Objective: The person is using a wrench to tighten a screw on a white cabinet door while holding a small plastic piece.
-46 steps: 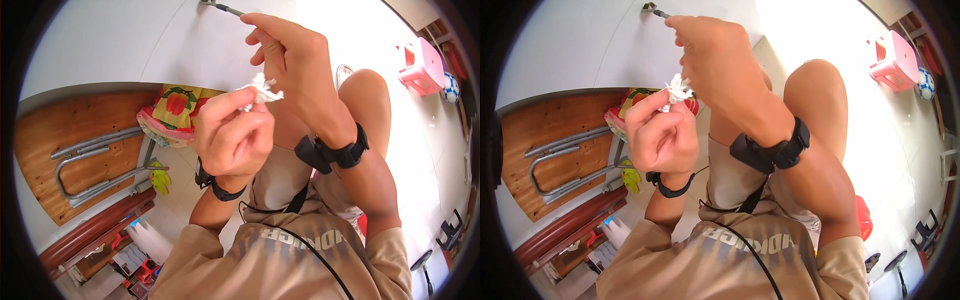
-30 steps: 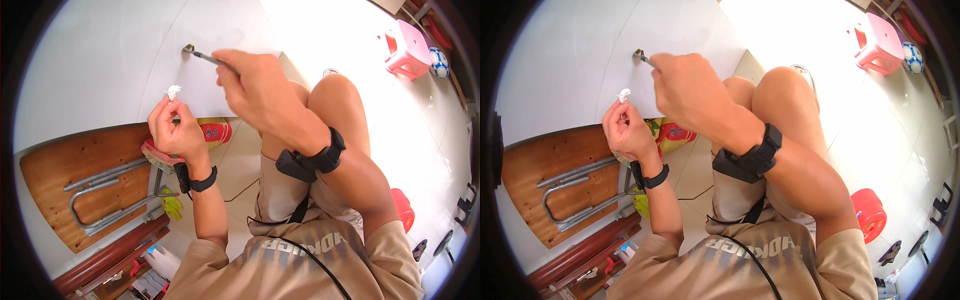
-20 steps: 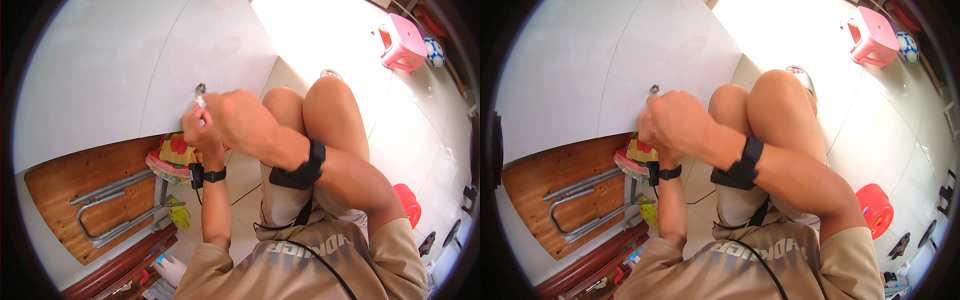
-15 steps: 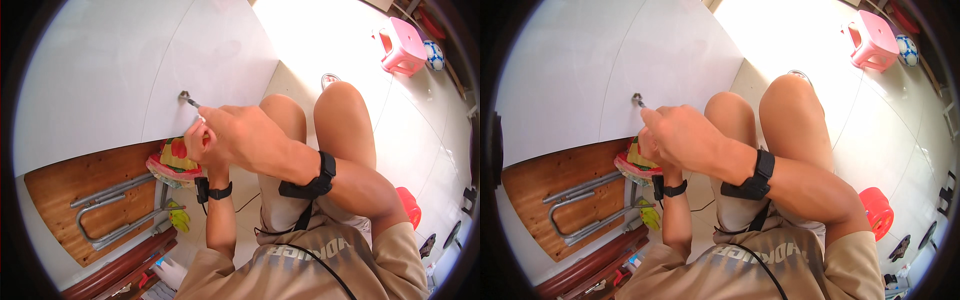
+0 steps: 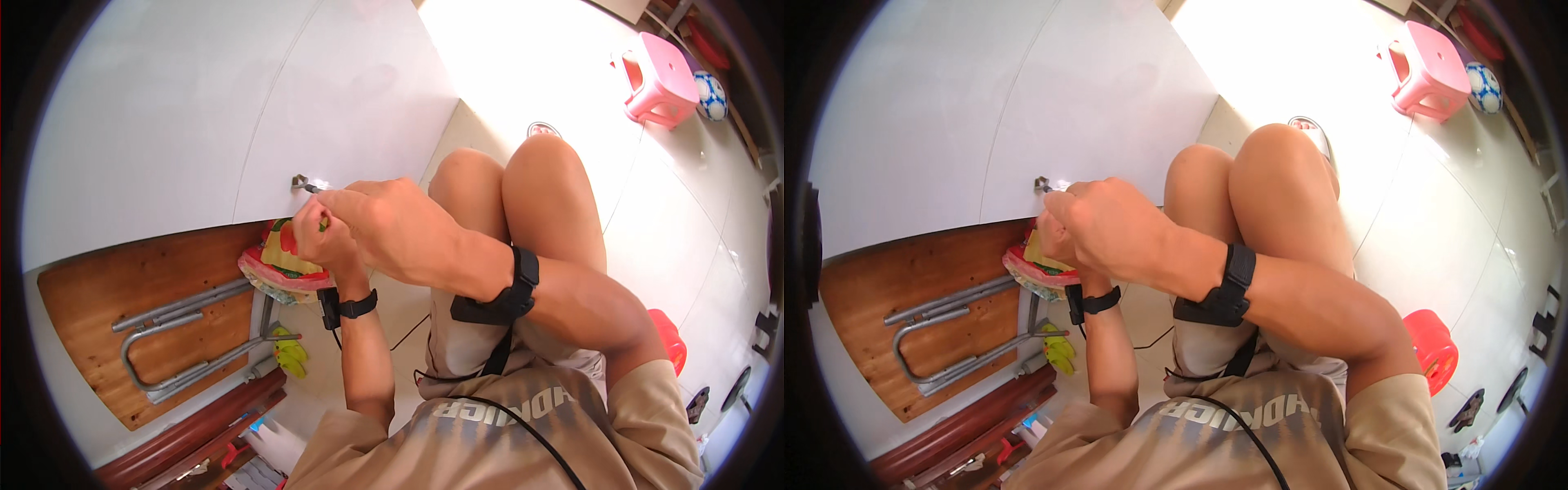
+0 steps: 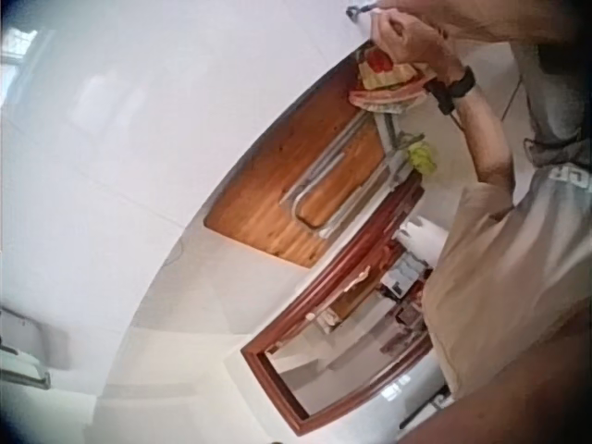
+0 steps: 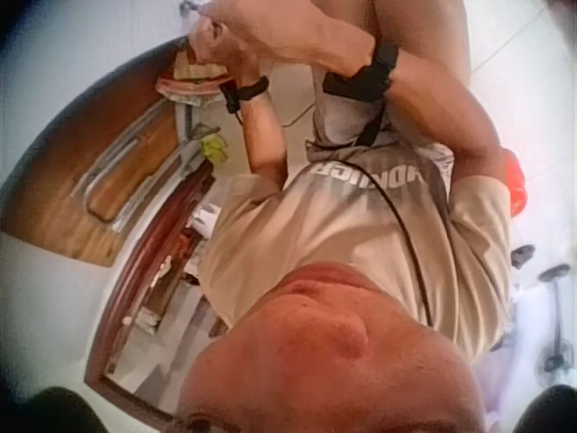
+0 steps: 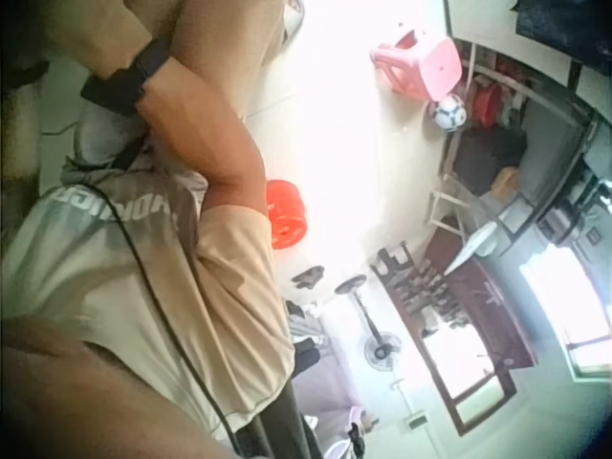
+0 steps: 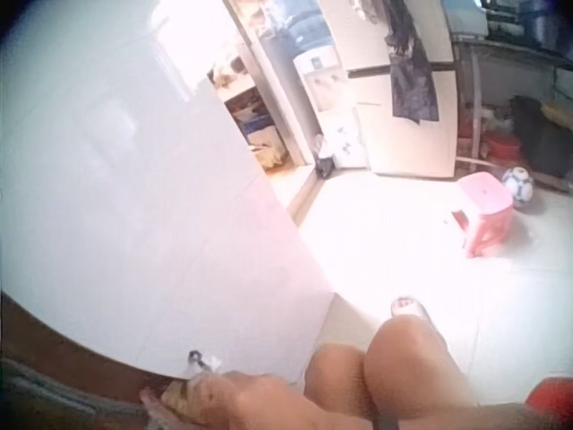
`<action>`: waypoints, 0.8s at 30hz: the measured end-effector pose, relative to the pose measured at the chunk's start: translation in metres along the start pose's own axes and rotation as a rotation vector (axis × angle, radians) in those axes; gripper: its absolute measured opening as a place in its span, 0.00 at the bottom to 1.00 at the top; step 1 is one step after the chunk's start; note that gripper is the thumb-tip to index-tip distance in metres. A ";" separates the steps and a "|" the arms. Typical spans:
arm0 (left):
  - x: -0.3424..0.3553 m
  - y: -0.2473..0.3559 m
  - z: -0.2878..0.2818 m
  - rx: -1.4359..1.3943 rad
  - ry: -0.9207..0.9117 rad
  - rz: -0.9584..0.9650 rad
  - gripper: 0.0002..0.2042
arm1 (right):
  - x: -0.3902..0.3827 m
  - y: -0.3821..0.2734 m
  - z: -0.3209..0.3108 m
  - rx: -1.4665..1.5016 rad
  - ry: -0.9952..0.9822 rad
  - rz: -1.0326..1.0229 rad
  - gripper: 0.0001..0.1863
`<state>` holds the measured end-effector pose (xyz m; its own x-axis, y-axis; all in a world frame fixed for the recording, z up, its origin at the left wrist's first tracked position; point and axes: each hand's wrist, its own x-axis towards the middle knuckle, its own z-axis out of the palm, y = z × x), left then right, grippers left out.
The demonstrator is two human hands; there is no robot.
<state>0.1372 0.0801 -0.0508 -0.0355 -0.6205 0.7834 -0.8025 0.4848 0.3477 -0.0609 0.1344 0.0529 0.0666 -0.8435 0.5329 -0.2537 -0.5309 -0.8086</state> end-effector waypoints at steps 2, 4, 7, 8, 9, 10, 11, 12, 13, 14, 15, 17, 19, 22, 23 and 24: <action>-0.016 -0.002 0.001 0.026 -0.049 -0.035 0.07 | 0.000 0.005 -0.005 -0.035 -0.069 0.023 0.15; -0.025 0.012 0.001 0.052 -0.086 -0.102 0.06 | -0.003 0.008 -0.005 -0.069 -0.129 0.050 0.22; -0.034 0.036 -0.006 -0.074 -0.057 -0.206 0.05 | -0.007 0.003 -0.006 -0.082 -0.153 0.061 0.20; -0.035 0.041 -0.009 -0.081 -0.079 -0.255 0.04 | -0.006 -0.003 -0.007 -0.048 -0.109 0.016 0.20; -0.035 0.041 -0.013 -0.074 -0.078 -0.260 0.04 | -0.006 -0.009 -0.007 -0.007 -0.067 -0.026 0.20; -0.035 0.039 -0.017 -0.096 -0.049 -0.296 0.04 | -0.002 -0.007 -0.008 -0.001 -0.073 -0.025 0.20; -0.034 0.039 -0.021 -0.118 -0.019 -0.331 0.04 | 0.005 0.000 -0.009 -0.123 -0.243 0.099 0.21; -0.032 0.037 -0.023 -0.117 -0.020 -0.329 0.04 | 0.011 0.004 -0.008 -0.249 -0.407 0.221 0.23; -0.030 0.036 -0.025 -0.142 0.030 -0.328 0.03 | 0.007 0.004 -0.005 -0.248 -0.405 0.220 0.23; -0.028 0.035 -0.028 -0.167 0.079 -0.326 0.03 | -0.002 0.004 0.000 -0.180 -0.298 0.138 0.21; -0.023 0.035 -0.029 -0.172 0.083 -0.325 0.03 | -0.003 0.002 -0.002 -0.118 -0.194 0.053 0.20; -0.011 0.035 -0.035 -0.103 0.074 -0.301 0.03 | -0.002 0.000 -0.007 -0.086 -0.072 0.003 0.14; 0.016 0.049 -0.031 -0.100 0.099 -0.234 0.05 | -0.003 0.000 -0.010 -0.042 0.046 -0.032 0.09; 0.041 0.041 -0.022 -0.153 0.185 -0.060 0.06 | 0.006 0.015 -0.010 -0.299 -0.204 0.202 0.10; 0.041 0.038 -0.023 -0.153 0.183 -0.060 0.06 | 0.004 0.013 -0.008 -0.298 -0.203 0.203 0.10; 0.039 0.036 -0.018 -0.081 0.161 -0.061 0.05 | 0.002 0.011 -0.008 -0.214 -0.072 0.133 0.09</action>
<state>0.1180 0.0849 0.0012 0.1126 -0.5471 0.8294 -0.7498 0.5010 0.4323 -0.0715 0.1272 0.0473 0.0857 -0.9125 0.4001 -0.4631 -0.3920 -0.7949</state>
